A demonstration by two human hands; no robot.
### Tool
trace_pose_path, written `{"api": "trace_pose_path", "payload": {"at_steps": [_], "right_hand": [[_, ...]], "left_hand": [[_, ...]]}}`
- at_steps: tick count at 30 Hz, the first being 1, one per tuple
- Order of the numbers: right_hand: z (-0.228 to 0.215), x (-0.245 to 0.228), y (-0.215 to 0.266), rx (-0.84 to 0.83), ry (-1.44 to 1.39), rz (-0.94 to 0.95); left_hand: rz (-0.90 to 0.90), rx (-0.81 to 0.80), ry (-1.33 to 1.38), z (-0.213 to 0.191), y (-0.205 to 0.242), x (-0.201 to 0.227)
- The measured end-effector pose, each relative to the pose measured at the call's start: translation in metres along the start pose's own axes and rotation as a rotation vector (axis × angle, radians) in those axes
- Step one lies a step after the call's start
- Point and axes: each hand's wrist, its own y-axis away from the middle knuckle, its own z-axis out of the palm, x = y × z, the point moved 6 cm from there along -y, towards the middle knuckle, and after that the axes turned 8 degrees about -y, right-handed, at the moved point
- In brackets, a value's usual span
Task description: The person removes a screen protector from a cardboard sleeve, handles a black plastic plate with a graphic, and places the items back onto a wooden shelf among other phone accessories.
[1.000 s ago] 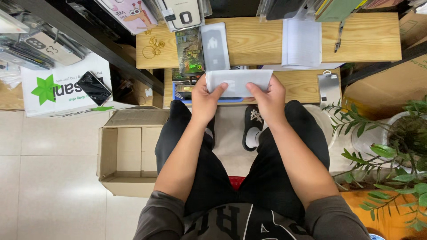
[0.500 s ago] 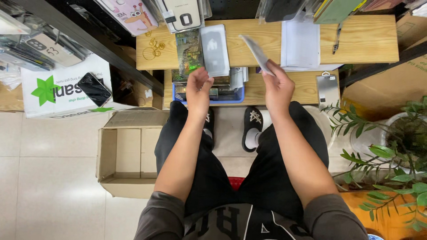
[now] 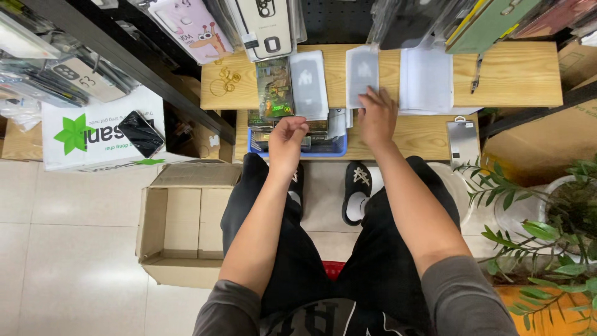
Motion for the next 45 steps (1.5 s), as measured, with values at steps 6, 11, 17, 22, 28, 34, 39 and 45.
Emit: {"api": "trace_pose_path", "payload": {"at_steps": [6, 11, 17, 22, 28, 34, 39, 45], "right_hand": [[0.02, -0.022, 0.007, 0.122, -0.045, 0.036], [0.054, -0.047, 0.002, 0.131, -0.445, 0.153], [0.123, -0.018, 0.012, -0.004, -0.886, 0.712], [0.094, -0.015, 0.023, 0.202, -0.944, 0.886], [0.059, -0.027, 0.034, 0.227, -1.29, 0.827], [-0.015, -0.068, 0.056, 0.227, -1.519, 0.803], [-0.045, -0.108, 0.102, 0.035, -1.677, 0.771], [-0.043, -0.128, 0.119, -0.367, -1.685, 0.653]], "left_hand": [[-0.023, -0.015, -0.143, 0.001, 0.003, 0.007], [-0.069, -0.125, -0.289, 0.018, 0.023, 0.023], [-0.089, -0.198, -0.382, 0.024, 0.029, 0.02], [-0.03, -0.195, -0.502, 0.022, 0.025, 0.026], [-0.011, -0.066, -0.475, 0.002, 0.019, 0.045], [-0.111, -0.039, -0.046, -0.003, 0.001, 0.004], [-0.139, -0.191, 0.49, 0.013, 0.017, 0.031], [-0.087, -0.207, 0.532, 0.01, 0.03, 0.046]]}}
